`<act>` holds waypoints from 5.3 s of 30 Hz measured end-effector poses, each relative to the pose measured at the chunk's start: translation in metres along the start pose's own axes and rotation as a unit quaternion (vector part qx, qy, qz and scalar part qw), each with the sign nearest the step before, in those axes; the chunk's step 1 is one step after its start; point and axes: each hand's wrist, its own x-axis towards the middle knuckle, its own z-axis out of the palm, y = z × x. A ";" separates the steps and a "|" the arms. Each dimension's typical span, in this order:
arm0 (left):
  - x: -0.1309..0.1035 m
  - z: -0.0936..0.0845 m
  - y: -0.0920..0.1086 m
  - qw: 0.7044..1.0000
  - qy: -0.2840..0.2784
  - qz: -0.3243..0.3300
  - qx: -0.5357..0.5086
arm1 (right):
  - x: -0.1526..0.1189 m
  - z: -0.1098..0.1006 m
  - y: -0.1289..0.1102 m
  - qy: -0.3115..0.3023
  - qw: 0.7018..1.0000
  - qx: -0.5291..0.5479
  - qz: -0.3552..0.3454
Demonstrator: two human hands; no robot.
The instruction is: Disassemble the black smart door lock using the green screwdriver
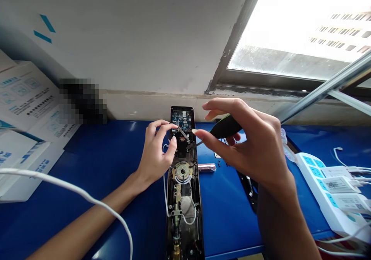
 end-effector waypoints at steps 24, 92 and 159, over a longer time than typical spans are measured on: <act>0.007 -0.002 -0.010 1.000 -0.008 0.015 -0.023 | -0.001 0.005 0.004 0.021 1.000 0.005 0.002; 0.007 -0.004 -0.009 0.999 -0.016 0.028 -0.007 | -0.003 -0.004 -0.006 -0.007 0.999 0.038 0.020; 0.007 -0.005 -0.009 0.999 -0.018 0.026 -0.015 | -0.002 -0.005 0.000 -0.013 0.999 0.035 -0.016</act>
